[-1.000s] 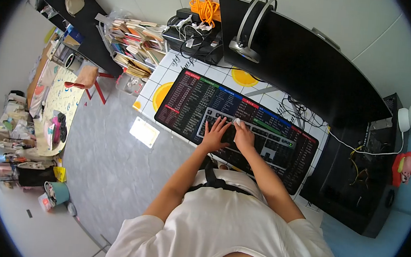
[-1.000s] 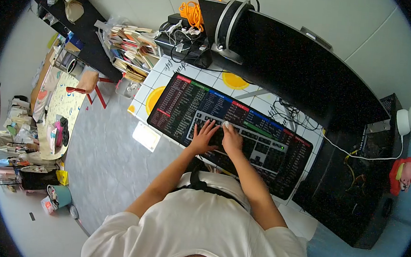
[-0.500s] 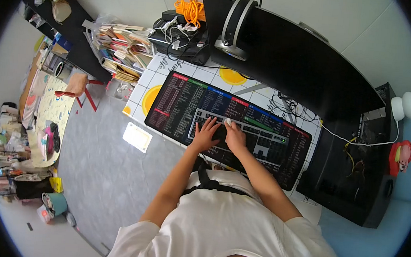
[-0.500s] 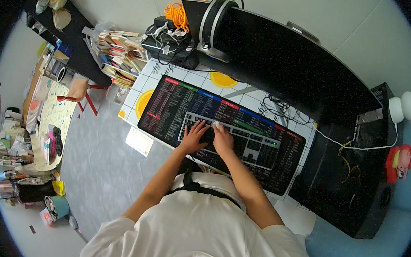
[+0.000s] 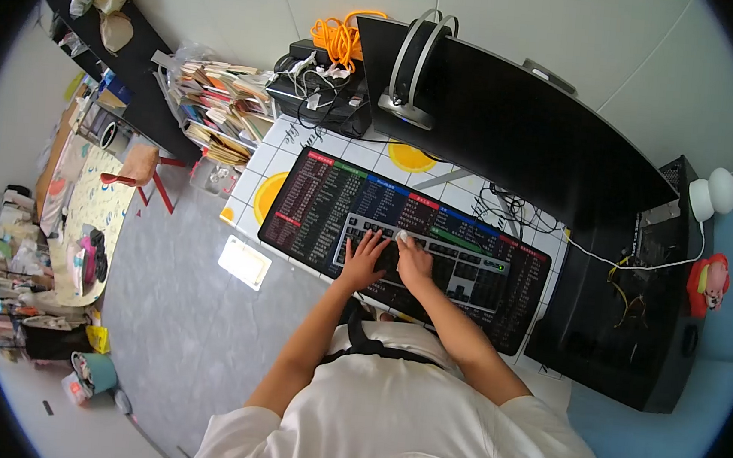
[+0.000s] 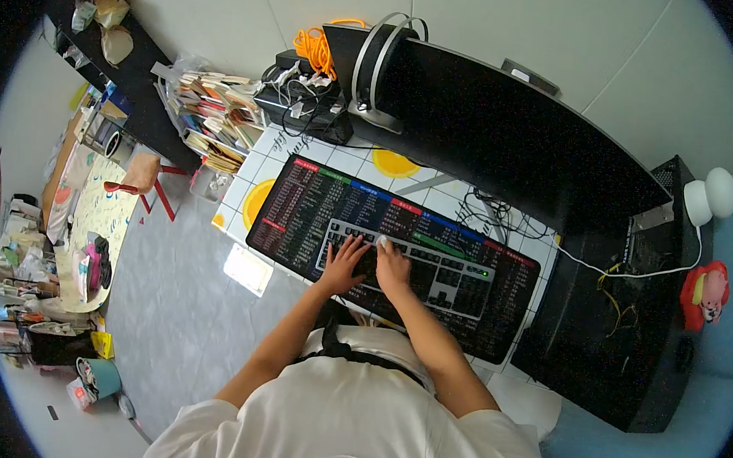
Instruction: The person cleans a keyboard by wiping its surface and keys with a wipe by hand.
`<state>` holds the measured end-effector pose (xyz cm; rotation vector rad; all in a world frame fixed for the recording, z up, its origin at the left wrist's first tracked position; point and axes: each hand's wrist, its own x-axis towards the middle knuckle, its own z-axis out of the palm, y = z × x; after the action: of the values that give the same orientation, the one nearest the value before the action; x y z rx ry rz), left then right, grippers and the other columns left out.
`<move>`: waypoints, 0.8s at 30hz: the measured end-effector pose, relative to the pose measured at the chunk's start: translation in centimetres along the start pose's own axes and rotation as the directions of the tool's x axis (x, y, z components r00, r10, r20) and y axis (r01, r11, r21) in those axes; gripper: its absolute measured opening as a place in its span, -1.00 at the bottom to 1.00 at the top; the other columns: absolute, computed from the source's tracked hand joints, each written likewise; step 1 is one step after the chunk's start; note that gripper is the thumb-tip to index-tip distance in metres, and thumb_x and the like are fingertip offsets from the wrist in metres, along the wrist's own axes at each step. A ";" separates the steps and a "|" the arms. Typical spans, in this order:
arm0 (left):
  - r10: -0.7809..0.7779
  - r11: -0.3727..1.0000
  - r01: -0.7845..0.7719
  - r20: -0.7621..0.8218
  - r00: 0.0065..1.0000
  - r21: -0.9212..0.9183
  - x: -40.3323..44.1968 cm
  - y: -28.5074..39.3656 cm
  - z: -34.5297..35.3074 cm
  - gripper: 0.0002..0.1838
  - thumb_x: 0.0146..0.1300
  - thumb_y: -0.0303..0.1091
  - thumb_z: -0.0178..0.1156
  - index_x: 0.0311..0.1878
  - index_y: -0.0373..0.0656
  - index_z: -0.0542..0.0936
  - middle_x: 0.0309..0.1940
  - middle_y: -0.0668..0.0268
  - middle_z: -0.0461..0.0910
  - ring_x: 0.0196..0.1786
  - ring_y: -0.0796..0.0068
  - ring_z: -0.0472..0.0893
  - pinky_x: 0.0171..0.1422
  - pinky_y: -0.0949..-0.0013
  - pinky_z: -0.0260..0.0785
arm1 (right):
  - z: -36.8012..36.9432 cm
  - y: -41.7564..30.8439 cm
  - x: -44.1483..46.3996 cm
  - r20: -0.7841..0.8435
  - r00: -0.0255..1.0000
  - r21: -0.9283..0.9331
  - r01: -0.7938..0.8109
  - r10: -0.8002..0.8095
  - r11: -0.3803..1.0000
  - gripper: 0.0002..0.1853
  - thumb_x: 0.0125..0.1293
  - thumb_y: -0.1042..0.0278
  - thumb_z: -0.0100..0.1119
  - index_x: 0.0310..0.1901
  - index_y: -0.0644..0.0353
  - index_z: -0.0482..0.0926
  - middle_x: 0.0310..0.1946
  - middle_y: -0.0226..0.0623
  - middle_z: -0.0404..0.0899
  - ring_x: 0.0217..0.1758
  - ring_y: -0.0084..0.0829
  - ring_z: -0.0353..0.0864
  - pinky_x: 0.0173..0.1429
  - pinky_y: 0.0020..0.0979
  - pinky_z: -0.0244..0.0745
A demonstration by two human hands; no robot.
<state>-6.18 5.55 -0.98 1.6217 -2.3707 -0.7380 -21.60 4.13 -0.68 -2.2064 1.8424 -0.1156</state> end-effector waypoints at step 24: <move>-0.025 1.000 0.025 -0.011 1.000 0.006 -0.4 0.6 0.2 -0.12 -0.10 -0.22 0.27 0.31 0.16 0.04 0.36 0.34 -0.11 0.42 0.29 -0.21 0.30 -0.25 -0.40 | -1.3 1.8 0.8 -0.028 0.942 -0.219 0.320 -0.334 0.922 -0.62 0.07 0.42 0.00 -0.01 -0.01 0.46 -0.11 -0.31 0.39 -0.10 -0.32 0.42 -0.14 -0.29 0.42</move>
<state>-6.60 6.10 -0.83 1.6570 -2.3517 -0.7253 -23.51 2.88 0.01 -2.6770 1.5607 -0.0564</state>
